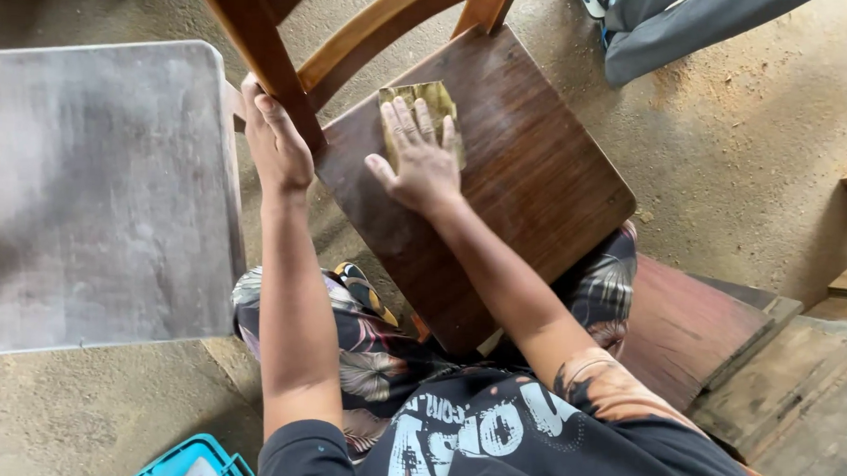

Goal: Sanding a wooden chair with sandpaper to prepare it for finishing.

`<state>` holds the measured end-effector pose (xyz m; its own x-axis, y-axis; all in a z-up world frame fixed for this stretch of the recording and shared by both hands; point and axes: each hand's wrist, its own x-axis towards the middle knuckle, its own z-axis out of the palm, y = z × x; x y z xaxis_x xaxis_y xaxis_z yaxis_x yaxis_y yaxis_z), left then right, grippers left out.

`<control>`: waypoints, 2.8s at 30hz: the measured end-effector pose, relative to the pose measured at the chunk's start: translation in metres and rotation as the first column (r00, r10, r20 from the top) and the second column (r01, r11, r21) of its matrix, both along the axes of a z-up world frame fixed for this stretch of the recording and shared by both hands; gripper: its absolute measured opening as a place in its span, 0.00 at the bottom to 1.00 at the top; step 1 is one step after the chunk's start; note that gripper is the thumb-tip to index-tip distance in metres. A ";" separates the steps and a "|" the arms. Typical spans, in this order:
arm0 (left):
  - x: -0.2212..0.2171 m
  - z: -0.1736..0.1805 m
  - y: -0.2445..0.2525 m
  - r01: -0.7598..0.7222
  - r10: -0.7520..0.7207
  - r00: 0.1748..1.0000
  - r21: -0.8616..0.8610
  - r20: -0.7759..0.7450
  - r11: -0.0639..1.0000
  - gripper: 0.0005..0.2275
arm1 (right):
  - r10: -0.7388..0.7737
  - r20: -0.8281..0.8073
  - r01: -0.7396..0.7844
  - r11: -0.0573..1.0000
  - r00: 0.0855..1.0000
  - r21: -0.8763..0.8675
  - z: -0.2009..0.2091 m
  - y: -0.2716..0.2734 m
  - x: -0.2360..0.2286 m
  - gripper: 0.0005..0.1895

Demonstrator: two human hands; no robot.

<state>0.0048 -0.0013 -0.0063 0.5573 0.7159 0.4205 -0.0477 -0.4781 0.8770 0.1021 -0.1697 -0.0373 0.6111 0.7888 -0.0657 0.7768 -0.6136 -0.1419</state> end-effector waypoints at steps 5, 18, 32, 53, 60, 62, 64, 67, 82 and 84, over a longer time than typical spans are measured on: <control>-0.001 0.013 -0.006 -0.041 0.041 0.999 0.016 -0.034 0.999 0.27 | 0.337 -0.014 -0.334 0.938 0.941 0.093 -0.002 -0.011 -0.052 0.43; -0.014 0.003 -0.003 0.006 -0.006 1.000 -0.064 0.000 0.998 0.32 | 0.063 0.055 -0.066 0.997 0.997 0.045 -0.012 -0.006 -0.042 0.33; -0.011 -0.002 0.008 0.052 -0.052 0.999 -0.010 0.016 0.999 0.30 | 0.131 -0.045 -0.131 0.991 0.990 0.007 -0.016 0.005 -0.023 0.33; -0.015 0.013 0.003 0.024 -0.026 0.999 0.061 0.022 0.998 0.28 | 0.421 -0.100 -0.426 0.904 0.902 -0.032 0.000 0.002 -0.057 0.36; -0.016 0.014 0.004 0.060 -0.062 0.996 0.040 0.070 0.997 0.30 | -0.028 -0.083 0.005 0.965 0.996 -0.263 0.008 -0.003 -0.024 0.39; -0.016 0.012 0.003 0.054 -0.058 0.996 0.055 0.064 0.997 0.30 | 0.298 -0.137 -0.321 0.925 0.945 -0.201 -0.003 -0.016 -0.031 0.38; -0.016 0.012 0.002 0.061 -0.064 0.996 0.040 0.060 0.997 0.30 | 0.182 -0.066 -0.192 0.958 0.981 -0.214 -0.021 -0.022 -0.001 0.37; -0.017 0.007 0.004 0.050 -0.050 0.998 0.014 0.038 0.999 0.30 | -0.014 -0.073 -0.005 0.966 0.997 -0.259 0.002 -0.017 -0.007 0.36; -0.020 0.017 0.002 0.059 -0.061 0.997 0.060 0.044 0.996 0.27 | -0.001 -0.125 -0.019 0.987 0.992 -0.160 -0.004 -0.056 -0.001 0.34; -0.021 0.013 0.000 0.053 -0.056 0.998 0.057 0.040 0.997 0.28 | -0.224 -0.065 0.219 0.972 0.972 -0.081 -0.010 -0.063 0.003 0.34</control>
